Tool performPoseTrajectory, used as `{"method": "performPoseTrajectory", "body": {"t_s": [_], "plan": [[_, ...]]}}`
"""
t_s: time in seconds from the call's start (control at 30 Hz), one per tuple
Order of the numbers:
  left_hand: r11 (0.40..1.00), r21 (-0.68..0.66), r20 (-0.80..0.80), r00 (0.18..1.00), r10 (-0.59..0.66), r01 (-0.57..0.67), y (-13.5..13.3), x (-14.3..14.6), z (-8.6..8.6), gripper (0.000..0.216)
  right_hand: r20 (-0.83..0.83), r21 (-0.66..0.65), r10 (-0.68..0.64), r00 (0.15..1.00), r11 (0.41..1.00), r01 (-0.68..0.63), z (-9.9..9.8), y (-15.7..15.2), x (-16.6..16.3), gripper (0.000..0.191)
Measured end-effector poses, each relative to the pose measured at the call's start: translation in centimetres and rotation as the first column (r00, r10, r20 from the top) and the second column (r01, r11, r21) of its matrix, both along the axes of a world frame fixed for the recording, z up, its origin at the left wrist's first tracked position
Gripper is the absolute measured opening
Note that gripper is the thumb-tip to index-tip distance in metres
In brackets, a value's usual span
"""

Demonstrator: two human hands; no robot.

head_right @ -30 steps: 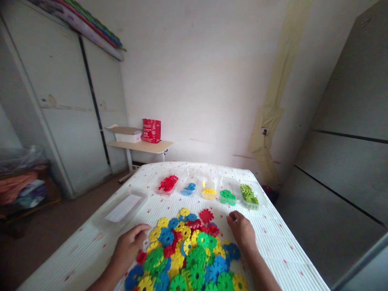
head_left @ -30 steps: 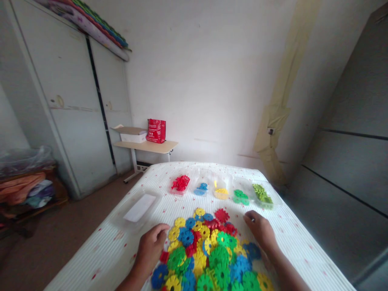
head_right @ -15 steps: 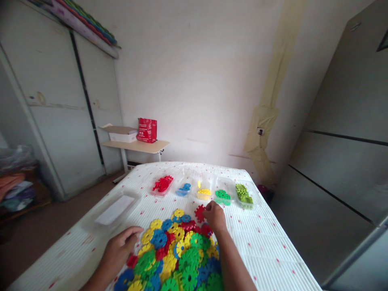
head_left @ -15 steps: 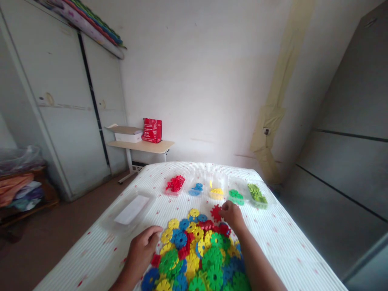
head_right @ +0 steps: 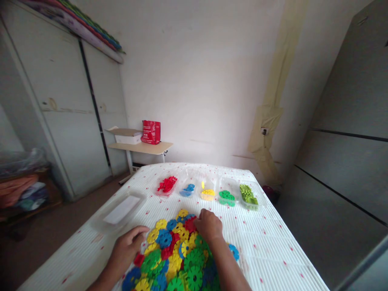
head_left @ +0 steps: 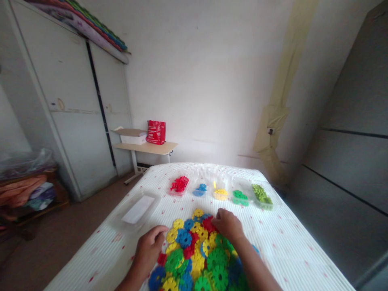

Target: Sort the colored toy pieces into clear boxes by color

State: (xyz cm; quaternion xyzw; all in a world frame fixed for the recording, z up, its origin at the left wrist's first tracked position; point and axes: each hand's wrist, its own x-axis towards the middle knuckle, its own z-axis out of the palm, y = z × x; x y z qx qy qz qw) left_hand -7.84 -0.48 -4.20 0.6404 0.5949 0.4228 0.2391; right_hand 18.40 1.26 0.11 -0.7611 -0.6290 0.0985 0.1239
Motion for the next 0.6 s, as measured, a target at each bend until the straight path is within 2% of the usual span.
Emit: {"method": "performPoseTrajectory", "body": {"t_s": [0.17, 0.37, 0.6], "plan": [[1.000, 0.011, -0.003, 1.000, -0.002, 0.002, 0.02, 0.06, -0.10, 0.027, 0.019, -0.003, 0.020, 1.000, 1.000, -0.020, 0.00, -0.09, -0.44, 0.013], [1.000, -0.006, 0.044, 0.999, 0.001, -0.001, -0.16, 0.16, 0.12, 0.028, -0.050, 0.015, 0.047, 0.998, 0.999, -0.046, 0.01, -0.03, -0.36, 0.017], [1.000, -0.002, 0.018, 1.000, -0.012, 0.012, -0.10, 0.11, -0.09, 0.029, -0.027, -0.041, 0.107, 0.994, 0.993, -0.108, 0.26, -0.22, -0.28, 0.022]]}}
